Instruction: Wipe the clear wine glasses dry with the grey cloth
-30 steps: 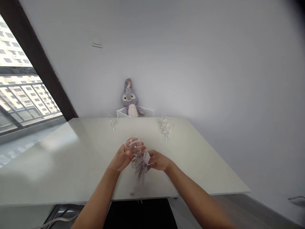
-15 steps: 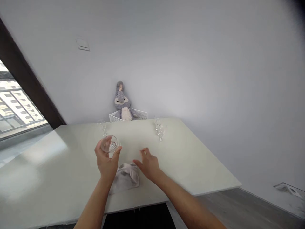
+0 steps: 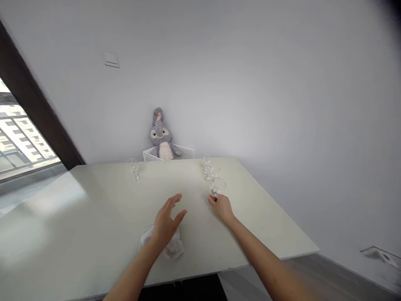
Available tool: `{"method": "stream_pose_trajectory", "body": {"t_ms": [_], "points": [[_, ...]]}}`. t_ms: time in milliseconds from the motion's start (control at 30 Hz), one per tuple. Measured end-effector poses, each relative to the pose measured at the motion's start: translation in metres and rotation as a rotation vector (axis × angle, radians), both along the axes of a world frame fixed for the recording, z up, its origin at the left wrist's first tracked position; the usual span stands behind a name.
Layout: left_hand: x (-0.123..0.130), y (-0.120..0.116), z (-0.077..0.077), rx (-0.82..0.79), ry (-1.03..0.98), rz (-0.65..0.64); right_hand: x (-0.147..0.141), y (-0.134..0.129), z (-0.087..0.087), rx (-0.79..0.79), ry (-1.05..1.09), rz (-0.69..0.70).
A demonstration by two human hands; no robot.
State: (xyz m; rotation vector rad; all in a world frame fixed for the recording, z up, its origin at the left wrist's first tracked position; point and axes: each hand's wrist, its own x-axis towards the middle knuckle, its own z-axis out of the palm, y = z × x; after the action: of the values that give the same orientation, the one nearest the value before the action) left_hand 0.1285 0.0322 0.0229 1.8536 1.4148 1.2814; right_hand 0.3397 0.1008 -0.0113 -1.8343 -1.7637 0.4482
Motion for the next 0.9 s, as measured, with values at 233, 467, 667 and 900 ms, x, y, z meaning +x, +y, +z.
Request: {"method": "stream_pose_trajectory", "body": {"t_ms": [233, 467, 667, 900], "points": [[-0.024, 0.003, -0.049, -0.088, 0.104, 0.051, 0.026, 0.024, -0.013, -0.152, -0.150, -0.105], [-0.021, 0.000, -0.047, -0.119, 0.126, -0.002, 0.024, 0.034, -0.021, -0.134, -0.155, -0.093], [-0.020, -0.001, -0.046, -0.148, 0.041, 0.017, 0.029, 0.029, -0.013, -0.128, -0.157, -0.055], [-0.027, 0.005, -0.042, -0.156, -0.411, 0.220, 0.032, -0.018, 0.007, -0.120, -0.327, -0.028]]}}
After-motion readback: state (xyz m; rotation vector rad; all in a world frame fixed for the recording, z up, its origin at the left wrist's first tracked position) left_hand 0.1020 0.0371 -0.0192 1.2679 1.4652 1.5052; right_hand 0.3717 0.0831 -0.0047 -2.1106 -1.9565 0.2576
